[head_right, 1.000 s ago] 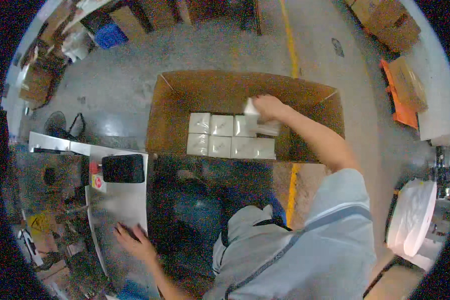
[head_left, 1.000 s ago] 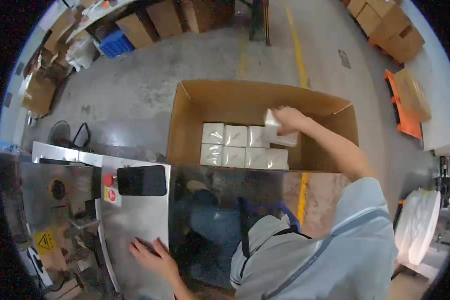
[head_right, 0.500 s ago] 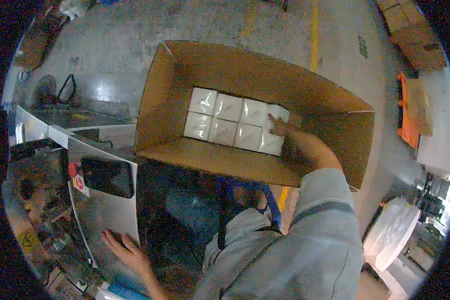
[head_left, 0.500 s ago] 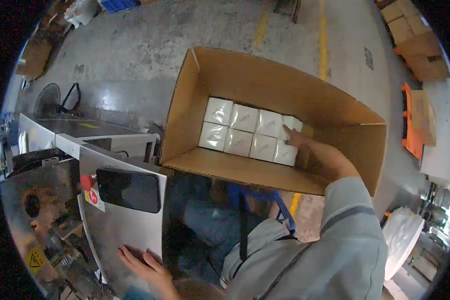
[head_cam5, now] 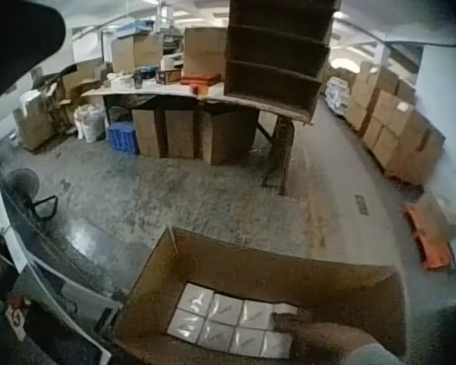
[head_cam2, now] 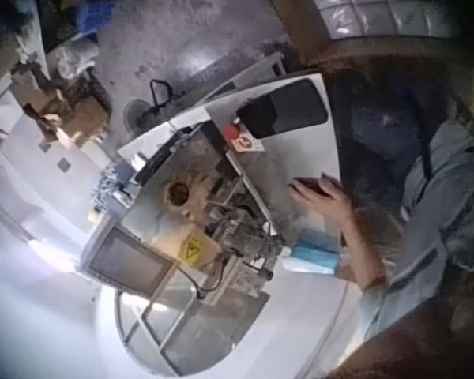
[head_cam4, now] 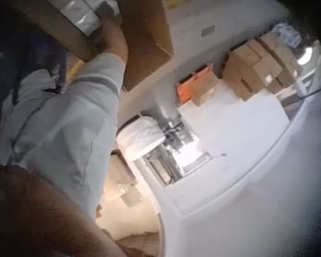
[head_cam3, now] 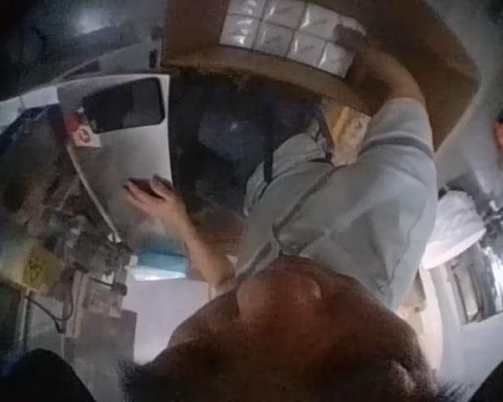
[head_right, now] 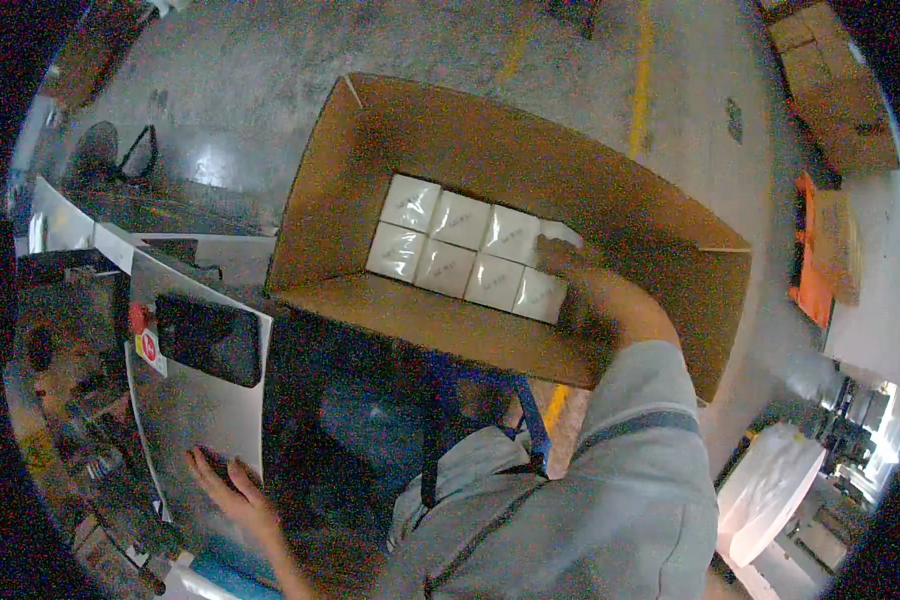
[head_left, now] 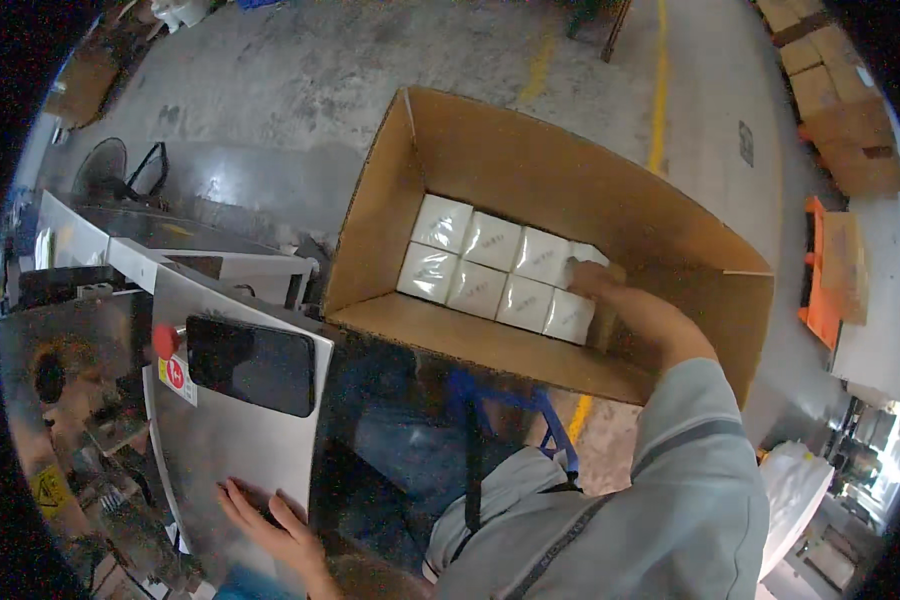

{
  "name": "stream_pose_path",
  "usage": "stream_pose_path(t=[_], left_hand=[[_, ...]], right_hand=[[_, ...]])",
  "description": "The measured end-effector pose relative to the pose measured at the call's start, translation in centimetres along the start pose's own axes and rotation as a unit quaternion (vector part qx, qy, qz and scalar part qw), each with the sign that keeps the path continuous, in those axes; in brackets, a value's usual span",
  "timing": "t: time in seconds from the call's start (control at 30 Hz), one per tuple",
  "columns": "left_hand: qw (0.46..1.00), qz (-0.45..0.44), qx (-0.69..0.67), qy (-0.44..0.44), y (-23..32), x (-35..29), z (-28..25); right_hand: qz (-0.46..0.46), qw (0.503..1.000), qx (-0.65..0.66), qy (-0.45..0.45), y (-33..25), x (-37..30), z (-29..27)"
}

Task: Wrapping small white boxes in plastic using a heat-sealing machine and packing them into a large cardboard shipping carton.

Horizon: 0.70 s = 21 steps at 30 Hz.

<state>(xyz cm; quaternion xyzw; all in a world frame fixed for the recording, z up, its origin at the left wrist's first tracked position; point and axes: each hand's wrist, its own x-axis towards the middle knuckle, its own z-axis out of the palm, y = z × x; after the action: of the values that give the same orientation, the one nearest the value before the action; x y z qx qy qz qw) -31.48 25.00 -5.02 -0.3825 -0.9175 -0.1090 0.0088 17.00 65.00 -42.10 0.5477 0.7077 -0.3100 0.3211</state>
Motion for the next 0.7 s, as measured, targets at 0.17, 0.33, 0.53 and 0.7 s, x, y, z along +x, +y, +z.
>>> stream_pose_path(t=[0.17,0.33,0.53,0.7], left_hand=[[0.998,0.015,0.053,-0.01,-0.5,0.0,-0.4],[0.998,0.021,0.057,-0.015,-0.7,0.4,0.1],[0.998,0.036,0.051,-0.009,-0.9,0.5,0.2],[0.999,0.034,0.038,-0.009,-1.2,0.2,0.2]], right_hand=[[-0.135,0.988,0.073,0.0,3.1,-5.1,-5.7],[-0.041,0.994,-0.103,0.025,3.1,-1.7,0.1],[-0.088,0.98,-0.018,0.18,2.9,-2.4,0.7],[-0.133,0.986,-0.073,0.064,2.9,-3.3,-1.9]])
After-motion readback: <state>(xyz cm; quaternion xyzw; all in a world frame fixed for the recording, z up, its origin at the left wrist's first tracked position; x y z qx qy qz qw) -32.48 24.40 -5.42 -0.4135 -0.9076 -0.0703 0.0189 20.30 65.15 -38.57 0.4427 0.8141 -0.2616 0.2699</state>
